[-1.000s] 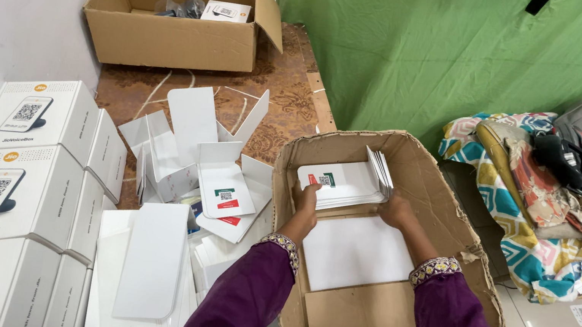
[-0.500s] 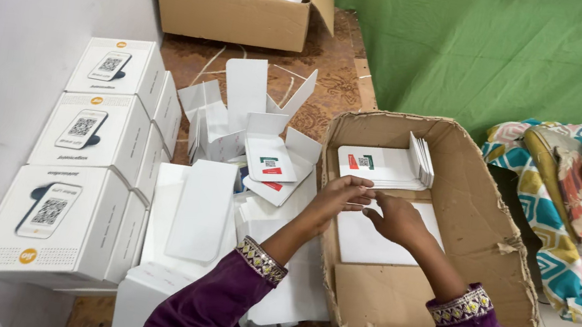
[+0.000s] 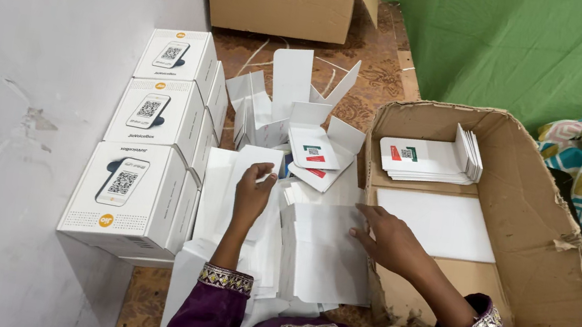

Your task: The person sorts white paper inserts and small cards from a pile on a table into a large cardboard box. They repeatedly pick up items, separate them, and place them into the box, occasionally adjusting the stack.

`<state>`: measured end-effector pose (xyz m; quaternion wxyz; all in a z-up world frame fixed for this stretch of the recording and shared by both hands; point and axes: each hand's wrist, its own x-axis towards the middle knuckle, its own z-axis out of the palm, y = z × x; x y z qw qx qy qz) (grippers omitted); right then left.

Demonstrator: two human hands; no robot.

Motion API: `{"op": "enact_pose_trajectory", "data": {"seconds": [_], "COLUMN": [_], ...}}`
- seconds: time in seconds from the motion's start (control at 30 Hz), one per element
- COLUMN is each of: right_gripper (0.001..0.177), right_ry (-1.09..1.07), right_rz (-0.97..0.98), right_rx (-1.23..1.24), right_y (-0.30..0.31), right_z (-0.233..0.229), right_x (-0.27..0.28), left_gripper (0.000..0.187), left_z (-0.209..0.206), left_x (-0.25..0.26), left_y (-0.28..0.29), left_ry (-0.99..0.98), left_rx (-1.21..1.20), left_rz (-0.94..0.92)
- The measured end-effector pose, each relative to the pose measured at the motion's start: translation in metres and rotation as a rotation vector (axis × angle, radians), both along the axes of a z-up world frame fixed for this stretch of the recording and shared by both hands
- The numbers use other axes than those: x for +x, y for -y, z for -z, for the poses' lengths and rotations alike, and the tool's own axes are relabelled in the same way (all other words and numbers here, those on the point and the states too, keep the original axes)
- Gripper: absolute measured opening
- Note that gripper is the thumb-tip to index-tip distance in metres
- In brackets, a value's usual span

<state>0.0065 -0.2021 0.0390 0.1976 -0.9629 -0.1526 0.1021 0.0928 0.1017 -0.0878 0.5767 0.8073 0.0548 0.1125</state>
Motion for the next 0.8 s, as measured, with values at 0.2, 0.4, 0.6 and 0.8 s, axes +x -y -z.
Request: {"op": "enact_pose_trajectory", "data": {"seconds": [0.2, 0.4, 0.6, 0.8], "right_gripper": [0.066, 0.063, 0.055, 0.053], "right_ry": [0.033, -0.028, -0.046, -0.117], "right_rz": [-0.005, 0.155, 0.284, 0.266], "right_rx": [-0.033, 0.146, 0.372, 0.308], "right_y": [-0.028, -0.056, -0.087, -0.098], "right_z": [-0.004, -0.031, -0.030, -0.019], "right_x": [-0.024, -0.042, -0.056, -0.062], "left_gripper": [0.101, 0.132, 0.135, 0.125], "left_z": [0.016, 0.007, -0.006, -0.024], "left_x": [-0.012, -0.020, -0.026, -0.037], "left_y": [-0.037, -0.022, -0.030, -0.030], "left_ry": [-0.285, -0.486, -0.504, -0.461], "left_rx": [0.672, 0.859, 0.756, 0.714], "left_rz": [-0.003, 0.080, 0.012, -0.048]}}
